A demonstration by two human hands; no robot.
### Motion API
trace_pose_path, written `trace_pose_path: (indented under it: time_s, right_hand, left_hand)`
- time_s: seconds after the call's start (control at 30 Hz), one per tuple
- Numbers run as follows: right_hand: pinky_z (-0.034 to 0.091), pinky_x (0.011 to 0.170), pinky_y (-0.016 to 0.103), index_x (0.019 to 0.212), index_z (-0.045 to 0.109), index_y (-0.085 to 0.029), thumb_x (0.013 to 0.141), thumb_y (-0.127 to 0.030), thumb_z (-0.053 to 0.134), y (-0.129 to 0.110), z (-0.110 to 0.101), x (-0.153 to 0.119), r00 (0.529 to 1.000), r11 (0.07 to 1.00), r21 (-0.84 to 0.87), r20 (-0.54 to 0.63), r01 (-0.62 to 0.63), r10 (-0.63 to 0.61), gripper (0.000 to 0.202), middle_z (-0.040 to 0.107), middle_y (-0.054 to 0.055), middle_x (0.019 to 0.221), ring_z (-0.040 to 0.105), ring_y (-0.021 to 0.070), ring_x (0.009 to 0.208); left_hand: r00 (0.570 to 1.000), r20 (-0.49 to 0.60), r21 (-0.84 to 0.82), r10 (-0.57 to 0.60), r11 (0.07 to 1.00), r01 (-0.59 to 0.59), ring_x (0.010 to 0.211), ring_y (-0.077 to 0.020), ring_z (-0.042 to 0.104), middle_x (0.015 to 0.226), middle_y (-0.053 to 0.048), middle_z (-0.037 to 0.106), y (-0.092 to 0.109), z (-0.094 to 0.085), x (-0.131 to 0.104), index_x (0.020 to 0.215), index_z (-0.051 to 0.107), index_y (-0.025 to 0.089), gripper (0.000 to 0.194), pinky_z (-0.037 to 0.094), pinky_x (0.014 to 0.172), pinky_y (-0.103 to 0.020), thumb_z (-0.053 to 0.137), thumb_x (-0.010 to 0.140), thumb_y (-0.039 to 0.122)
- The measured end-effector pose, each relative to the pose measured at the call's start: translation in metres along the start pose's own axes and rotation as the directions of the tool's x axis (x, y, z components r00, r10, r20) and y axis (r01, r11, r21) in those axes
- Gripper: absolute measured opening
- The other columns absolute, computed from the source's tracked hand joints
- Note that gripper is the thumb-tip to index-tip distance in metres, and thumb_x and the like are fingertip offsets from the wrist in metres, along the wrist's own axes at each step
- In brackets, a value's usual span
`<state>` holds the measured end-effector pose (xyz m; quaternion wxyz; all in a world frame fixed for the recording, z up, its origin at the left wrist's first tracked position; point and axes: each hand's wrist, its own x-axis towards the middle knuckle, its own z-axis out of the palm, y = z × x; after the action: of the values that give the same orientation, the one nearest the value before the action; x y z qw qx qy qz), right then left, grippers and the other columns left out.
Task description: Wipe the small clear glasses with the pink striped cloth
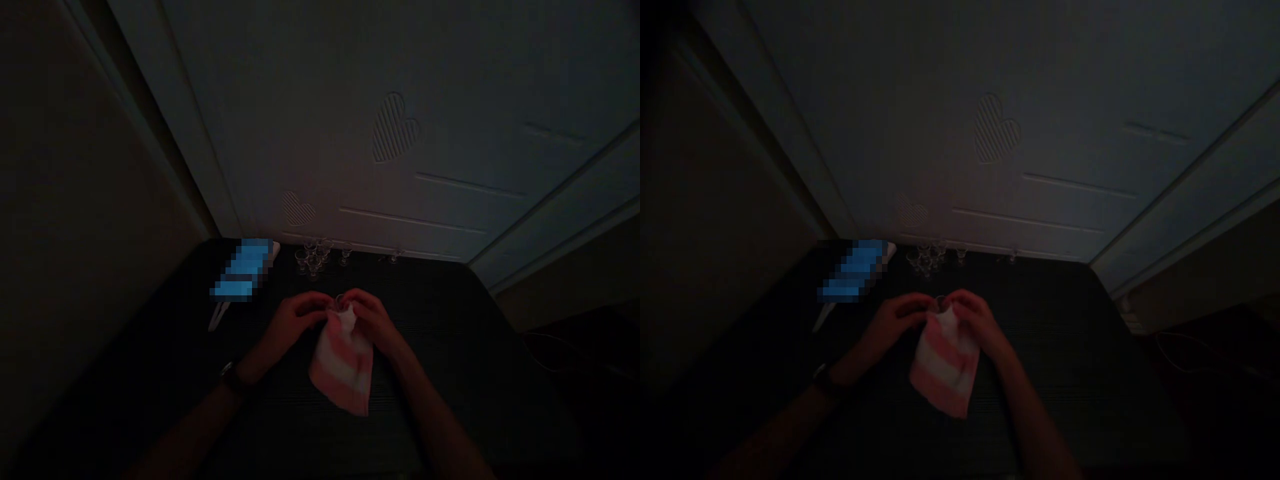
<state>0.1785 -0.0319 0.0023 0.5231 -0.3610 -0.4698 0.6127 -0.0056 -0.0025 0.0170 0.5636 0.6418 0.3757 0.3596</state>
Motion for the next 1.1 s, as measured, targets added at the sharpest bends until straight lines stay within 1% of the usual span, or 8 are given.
trace_pose_path:
  time_s: [0.1, 0.2, 0.33, 0.53, 0.7, 0.9, 1.0, 1.1]
  right_hand:
    - [0.043, 0.066, 0.027, 0.078, 0.058, -0.02, 0.069, -0.042, 0.065, -0.001, 0.0, -0.001, 0.999, 1.0, -0.01, -0.02, -0.026, 0.026, 0.025, 0.057, 0.002, 0.08, 0.054, 0.0159, 0.074]
    - [0.042, 0.07, 0.028, 0.073, 0.054, -0.02, 0.067, -0.042, 0.066, -0.001, 0.0, 0.0, 0.999, 0.999, 0.018, -0.037, 0.034, -0.033, 0.026, 0.056, 0.002, 0.081, 0.053, 0.0167, 0.078]
    - [0.041, 0.068, 0.027, 0.074, 0.051, -0.02, 0.071, -0.038, 0.064, -0.003, -0.002, 0.002, 0.997, 0.991, 0.104, -0.014, 0.078, -0.077, 0.022, 0.056, 0.001, 0.076, 0.053, 0.0153, 0.075]
    - [0.039, 0.064, 0.025, 0.065, 0.05, -0.02, 0.065, -0.037, 0.068, -0.008, -0.007, 0.0, 0.981, 0.983, 0.014, -0.064, 0.185, -0.184, 0.024, 0.051, 0.0, 0.071, 0.048, 0.0137, 0.069]
    - [0.034, 0.053, 0.022, 0.064, 0.049, -0.02, 0.065, -0.04, 0.067, -0.005, -0.01, 0.001, 0.979, 0.988, -0.032, -0.132, 0.151, -0.154, 0.027, 0.045, -0.002, 0.066, 0.041, 0.011, 0.059]
    - [0.033, 0.052, 0.02, 0.069, 0.052, -0.02, 0.067, -0.035, 0.065, 0.001, -0.006, 0.002, 0.986, 0.993, -0.072, -0.138, 0.089, -0.098, 0.02, 0.047, -0.002, 0.071, 0.041, 0.01, 0.059]
    - [0.037, 0.058, 0.022, 0.068, 0.055, -0.02, 0.069, -0.034, 0.064, 0.001, -0.002, 0.002, 0.981, 0.983, -0.129, -0.131, 0.129, -0.146, 0.017, 0.049, 0.0, 0.08, 0.046, 0.0119, 0.068]
    - [0.04, 0.071, 0.025, 0.07, 0.057, -0.02, 0.07, -0.032, 0.063, -0.001, 0.002, 0.003, 0.969, 0.965, -0.17, -0.111, 0.201, -0.222, 0.014, 0.051, 0.002, 0.093, 0.049, 0.0155, 0.086]
  left_hand:
    - [1.0, 0.011, -0.021, -0.025, 0.999, 0.025, 0.089, -0.0205, 0.062, 0.097, -0.006, 0.068, 0.001, -0.002, 0.0, 0.092, 0.064, 0.016, 0.023, 0.05, 0.071, -0.027, 0.062, 0.07, 0.022]
    - [0.999, 0.032, -0.055, -0.031, 0.998, 0.033, 0.088, -0.0197, 0.062, 0.097, -0.006, 0.068, 0.0, -0.003, 0.0, 0.094, 0.064, 0.017, 0.025, 0.049, 0.069, -0.026, 0.062, 0.07, 0.021]
    - [0.998, 0.052, -0.082, -0.045, 0.995, 0.05, 0.077, -0.016, 0.062, 0.093, -0.004, 0.069, -0.004, -0.003, 0.002, 0.092, 0.065, 0.018, 0.022, 0.045, 0.056, -0.02, 0.062, 0.071, 0.023]
    - [0.993, 0.094, -0.028, -0.065, 0.997, 0.068, 0.064, -0.0126, 0.059, 0.088, -0.004, 0.069, -0.006, -0.001, 0.003, 0.094, 0.063, 0.017, 0.026, 0.037, 0.046, -0.018, 0.063, 0.072, 0.029]
    - [0.988, 0.133, 0.011, -0.077, 0.997, 0.076, 0.069, -0.0147, 0.061, 0.09, -0.004, 0.069, -0.005, 0.001, 0.002, 0.095, 0.064, 0.018, 0.025, 0.041, 0.049, -0.019, 0.062, 0.072, 0.03]
    - [0.985, 0.167, 0.057, -0.039, 0.998, 0.03, 0.077, -0.017, 0.062, 0.09, -0.004, 0.068, -0.002, 0.001, -0.001, 0.091, 0.066, 0.02, 0.021, 0.049, 0.06, -0.023, 0.062, 0.072, 0.026]
    - [0.982, 0.188, 0.063, -0.005, 0.998, -0.007, 0.085, -0.0189, 0.061, 0.095, -0.005, 0.067, 0.0, 0.001, -0.001, 0.091, 0.066, 0.019, 0.02, 0.051, 0.065, -0.025, 0.062, 0.072, 0.025]
    - [0.981, 0.187, 0.033, 0.06, 0.997, -0.067, 0.098, -0.0208, 0.058, 0.112, -0.006, 0.059, 0.001, 0.001, -0.002, 0.086, 0.067, 0.019, 0.016, 0.051, 0.072, -0.026, 0.062, 0.072, 0.021]
